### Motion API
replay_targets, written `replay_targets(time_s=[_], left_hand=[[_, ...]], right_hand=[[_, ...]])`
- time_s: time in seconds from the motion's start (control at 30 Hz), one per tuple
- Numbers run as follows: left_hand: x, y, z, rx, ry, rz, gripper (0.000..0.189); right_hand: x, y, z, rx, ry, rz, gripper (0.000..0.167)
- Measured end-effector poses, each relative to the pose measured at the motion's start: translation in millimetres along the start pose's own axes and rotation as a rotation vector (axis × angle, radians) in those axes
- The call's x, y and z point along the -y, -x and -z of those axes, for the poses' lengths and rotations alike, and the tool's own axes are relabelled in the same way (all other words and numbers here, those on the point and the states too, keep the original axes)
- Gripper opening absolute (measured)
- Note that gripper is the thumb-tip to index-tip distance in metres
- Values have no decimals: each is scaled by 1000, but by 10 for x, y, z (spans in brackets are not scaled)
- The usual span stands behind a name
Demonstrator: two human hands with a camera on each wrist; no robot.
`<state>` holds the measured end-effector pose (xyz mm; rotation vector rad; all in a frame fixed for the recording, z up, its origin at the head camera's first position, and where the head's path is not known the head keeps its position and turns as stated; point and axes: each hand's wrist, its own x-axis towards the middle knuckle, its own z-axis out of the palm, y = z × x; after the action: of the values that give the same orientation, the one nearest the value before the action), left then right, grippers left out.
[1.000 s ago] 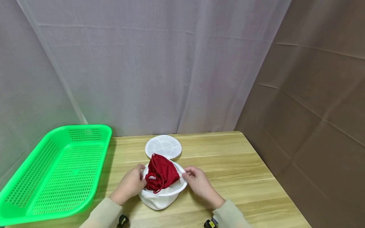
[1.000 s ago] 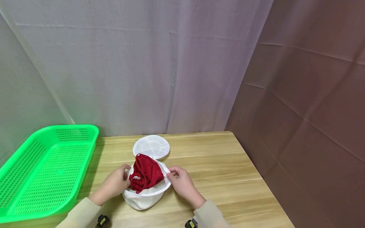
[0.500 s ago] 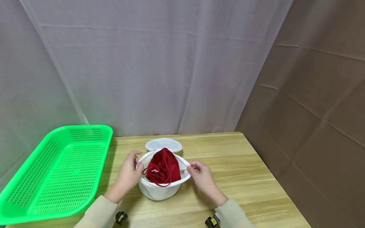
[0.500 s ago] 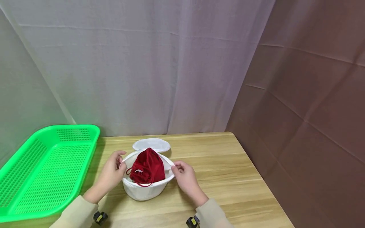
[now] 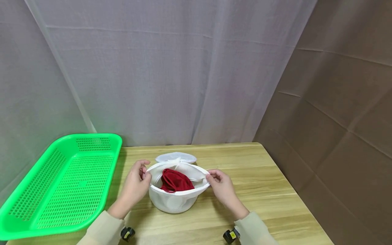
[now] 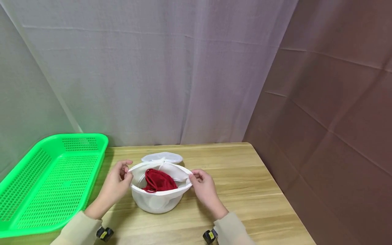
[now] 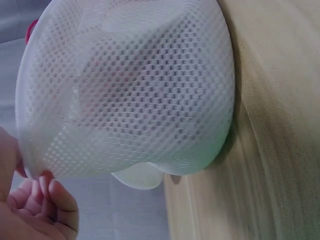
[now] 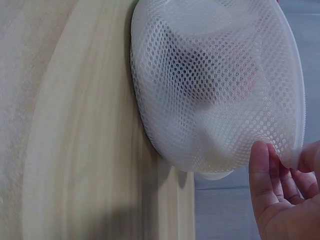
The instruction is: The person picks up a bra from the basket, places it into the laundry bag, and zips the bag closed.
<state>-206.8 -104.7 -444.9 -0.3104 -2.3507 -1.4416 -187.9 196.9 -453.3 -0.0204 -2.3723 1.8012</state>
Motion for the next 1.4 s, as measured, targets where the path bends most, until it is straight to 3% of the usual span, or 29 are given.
replay_targets(time_s=[0.17, 0.37, 0.53, 0.63, 0.73, 1.0, 1.27, 1.4], left_hand=[[-6, 38, 9, -31, 43, -38, 31], [1, 103, 1, 4, 123, -47, 34], [-192, 155, 50, 5, 177, -118, 32], [-306, 173, 88, 22, 185, -123, 28], [-265, 158, 79, 38, 191, -70, 23], [127, 24, -5, 31, 248, 115, 13], [203, -194, -113, 73, 301, 372, 26], [236, -304, -193, 104, 293, 438, 31]], right_hand=[[65, -10, 56, -18, -54, -7, 16], [134, -4, 83, 2, -69, -38, 17], [26, -34, 120, 8, -45, -25, 17], [14, -33, 138, 11, -12, -18, 16], [7, -24, 144, 15, 10, -22, 15], [3, -9, 152, 15, 14, -46, 13], [-8, 5, 169, 22, 54, -14, 14], [-16, 28, 168, 36, 70, -23, 13]])
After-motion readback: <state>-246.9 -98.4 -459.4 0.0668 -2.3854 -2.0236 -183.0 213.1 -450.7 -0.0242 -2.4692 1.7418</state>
